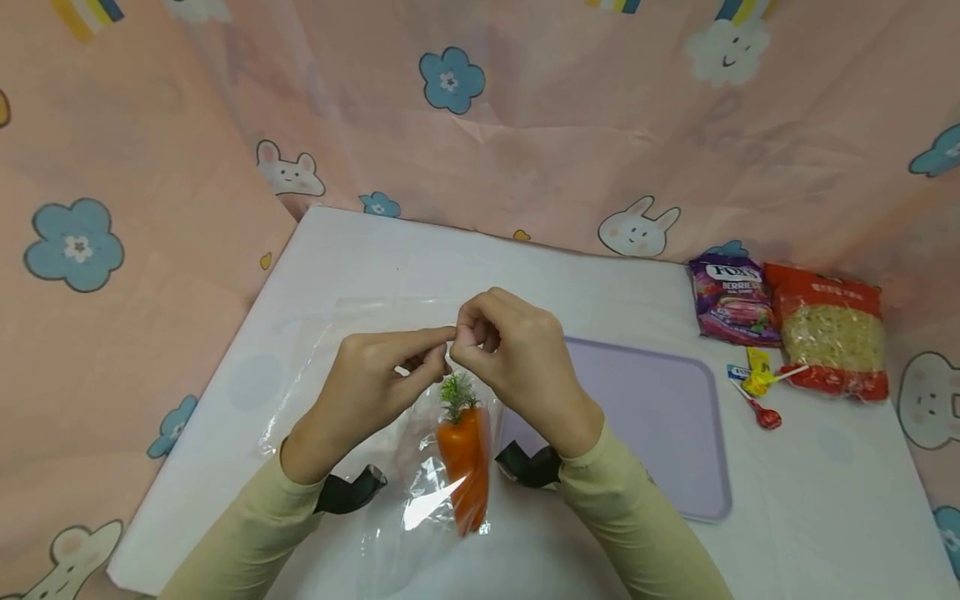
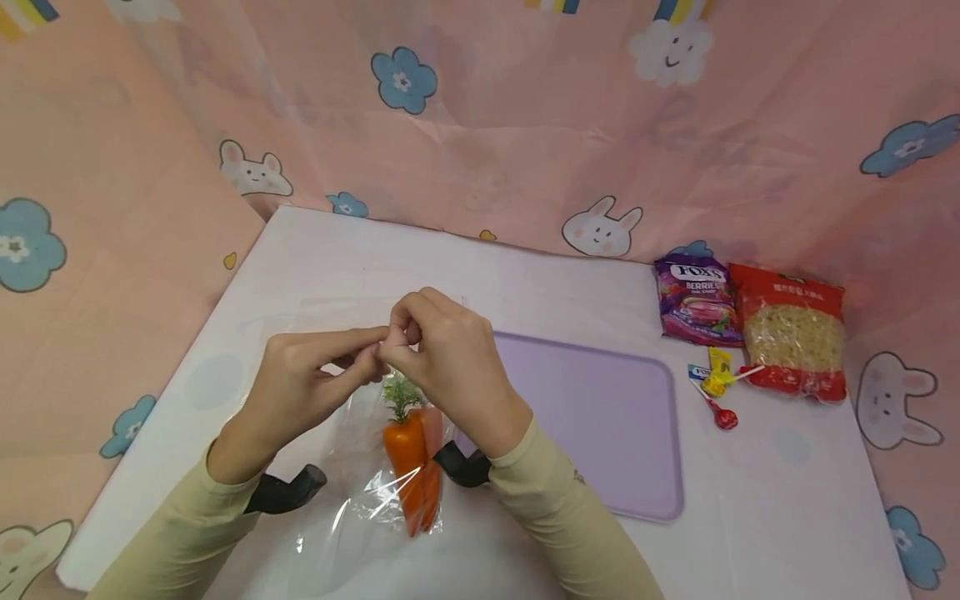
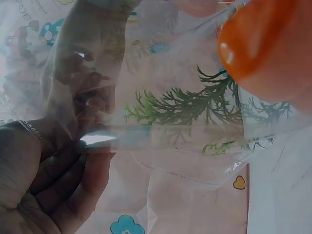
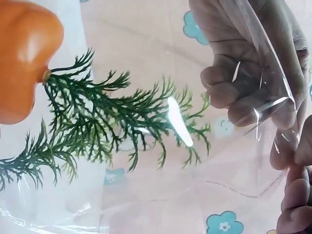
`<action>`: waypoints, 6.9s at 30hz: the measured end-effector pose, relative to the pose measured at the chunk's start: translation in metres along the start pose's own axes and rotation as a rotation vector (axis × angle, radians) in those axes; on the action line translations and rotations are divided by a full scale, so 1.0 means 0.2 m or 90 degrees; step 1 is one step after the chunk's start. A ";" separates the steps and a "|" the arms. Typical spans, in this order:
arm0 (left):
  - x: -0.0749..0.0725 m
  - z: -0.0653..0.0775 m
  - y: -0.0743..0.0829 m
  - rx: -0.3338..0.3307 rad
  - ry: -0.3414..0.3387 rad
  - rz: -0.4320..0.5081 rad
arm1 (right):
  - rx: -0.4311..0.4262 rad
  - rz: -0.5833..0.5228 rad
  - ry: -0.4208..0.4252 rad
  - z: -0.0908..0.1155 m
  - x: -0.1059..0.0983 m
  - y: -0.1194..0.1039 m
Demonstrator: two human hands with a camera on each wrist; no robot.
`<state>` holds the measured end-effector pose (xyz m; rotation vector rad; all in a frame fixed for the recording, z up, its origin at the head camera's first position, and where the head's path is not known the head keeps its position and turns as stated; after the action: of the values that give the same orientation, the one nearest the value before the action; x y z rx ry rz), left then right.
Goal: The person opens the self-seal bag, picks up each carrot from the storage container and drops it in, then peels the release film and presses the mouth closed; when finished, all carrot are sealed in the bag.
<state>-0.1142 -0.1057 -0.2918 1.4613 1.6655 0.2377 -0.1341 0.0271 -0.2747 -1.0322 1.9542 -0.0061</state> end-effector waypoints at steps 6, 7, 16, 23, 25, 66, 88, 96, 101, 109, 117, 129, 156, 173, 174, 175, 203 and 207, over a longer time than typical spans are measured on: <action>0.01 0.00 -0.01 -0.013 -0.012 0.012 | 0.010 -0.031 0.008 0.01 0.00 0.03; 0.01 0.00 -0.01 -0.014 -0.012 0.014 | 0.011 -0.034 0.009 0.02 0.00 0.04; 0.02 0.00 -0.03 -0.025 -0.031 0.007 | 0.035 -0.039 0.008 0.04 0.02 0.10; 0.04 0.01 -0.03 -0.025 -0.045 -0.007 | 0.049 -0.041 0.011 0.06 0.02 0.13; 0.05 0.01 -0.03 -0.025 -0.046 -0.010 | 0.054 -0.041 0.014 0.06 0.03 0.13; -0.16 0.09 -0.07 -0.075 0.065 0.066 | 0.553 0.214 0.055 0.72 -0.37 1.19; -0.18 0.10 -0.05 -0.036 0.071 0.065 | 0.548 0.256 -0.155 0.93 -0.34 1.31; -0.18 0.11 -0.04 -0.032 0.075 0.079 | 0.381 0.156 -0.438 0.86 -0.23 1.16; -0.18 0.11 -0.04 -0.030 0.068 0.087 | 0.407 0.171 -0.459 0.83 -0.27 1.12; -0.16 0.09 -0.01 0.004 0.054 0.108 | 0.335 0.126 -0.313 0.69 -0.23 0.92; -0.16 0.07 0.06 0.051 0.036 0.179 | 0.363 -0.344 -0.304 0.62 0.27 0.70; -0.18 0.07 0.11 0.003 0.049 0.229 | 0.337 -0.741 -0.197 0.48 0.54 0.52; -0.24 0.33 -0.37 -0.328 0.206 0.414 | 0.330 -0.528 -0.053 0.47 0.24 0.58; -0.25 0.28 -0.37 -0.296 0.157 0.396 | 0.268 -0.471 -0.083 0.42 0.20 0.60; -0.25 0.28 -0.38 -0.298 0.153 0.397 | 0.266 -0.473 -0.084 0.42 0.20 0.60; -0.25 0.28 -0.38 -0.298 0.149 0.400 | 0.265 -0.477 -0.085 0.42 0.19 0.60; -0.23 0.28 -0.45 -0.365 0.099 0.370 | -0.009 -0.487 -0.102 0.37 0.05 0.44; -0.22 0.31 -0.49 -0.380 0.080 0.375 | -0.017 -0.479 -0.123 0.37 0.04 0.43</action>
<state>-0.1432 -0.1963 -0.3710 1.4357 1.0687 1.0697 -0.1401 0.1059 -0.3572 -1.6610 1.3059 -0.2865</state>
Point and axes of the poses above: each hand's wrist, its own z-axis away from the middle knuckle, its own x-axis out of the palm, y = z × x, the point moved 7 cm from there along -z, towards the middle knuckle, and after that the axes turned 13 degrees about z, right-handed, at the moved point
